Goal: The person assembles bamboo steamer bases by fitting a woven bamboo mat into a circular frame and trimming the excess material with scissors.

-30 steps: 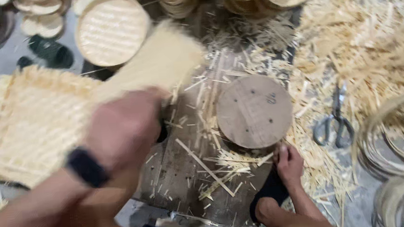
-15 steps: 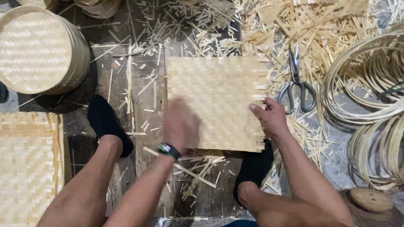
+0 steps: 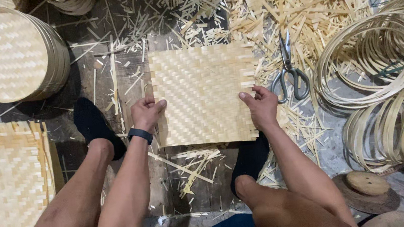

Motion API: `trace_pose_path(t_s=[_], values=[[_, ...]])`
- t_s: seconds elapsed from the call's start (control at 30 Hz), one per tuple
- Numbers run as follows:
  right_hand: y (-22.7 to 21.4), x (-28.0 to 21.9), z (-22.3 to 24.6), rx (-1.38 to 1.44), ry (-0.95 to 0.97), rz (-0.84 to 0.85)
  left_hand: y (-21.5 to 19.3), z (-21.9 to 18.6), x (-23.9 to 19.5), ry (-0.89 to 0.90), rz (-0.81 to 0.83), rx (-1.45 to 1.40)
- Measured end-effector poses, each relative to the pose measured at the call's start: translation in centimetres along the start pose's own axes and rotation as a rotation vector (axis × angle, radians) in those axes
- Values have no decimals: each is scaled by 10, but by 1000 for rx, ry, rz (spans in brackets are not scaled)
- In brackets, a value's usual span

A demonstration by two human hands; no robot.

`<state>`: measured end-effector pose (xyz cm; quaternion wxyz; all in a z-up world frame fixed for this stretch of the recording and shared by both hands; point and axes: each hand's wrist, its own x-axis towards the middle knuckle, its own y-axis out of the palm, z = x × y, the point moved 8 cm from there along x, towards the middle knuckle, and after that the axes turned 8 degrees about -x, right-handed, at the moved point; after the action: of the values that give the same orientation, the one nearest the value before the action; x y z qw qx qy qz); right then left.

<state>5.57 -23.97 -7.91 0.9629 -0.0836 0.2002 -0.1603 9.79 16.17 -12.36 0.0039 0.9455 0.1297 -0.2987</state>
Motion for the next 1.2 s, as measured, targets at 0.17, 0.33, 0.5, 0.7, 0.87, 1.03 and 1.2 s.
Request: trace_pose_path(t_s=[0.17, 0.33, 0.5, 0.7, 0.87, 1.03, 1.2], values=[[-3, -2, -2, -126, 4, -70, 45, -41, -125, 603, -275, 499], [-1, -1, -9, -28, 23, -63, 96, 96, -179, -372, -119, -358], [-3, 2, -13, -83, -95, -101, 99, 137, -164, -458, -169, -801], [-2, 4, -14, -232, -114, -180, 88, 143, -158, -430, -151, -786], [-2, 3, 1, -214, -75, -191, 87, 136, -147, -401, -107, -770], [4, 5, -3, -230, -37, -159, 82, 134, -144, -396, -127, -735], [-34, 21, -14, -270, -71, -229, 83, 136, -142, -420, -137, -735]])
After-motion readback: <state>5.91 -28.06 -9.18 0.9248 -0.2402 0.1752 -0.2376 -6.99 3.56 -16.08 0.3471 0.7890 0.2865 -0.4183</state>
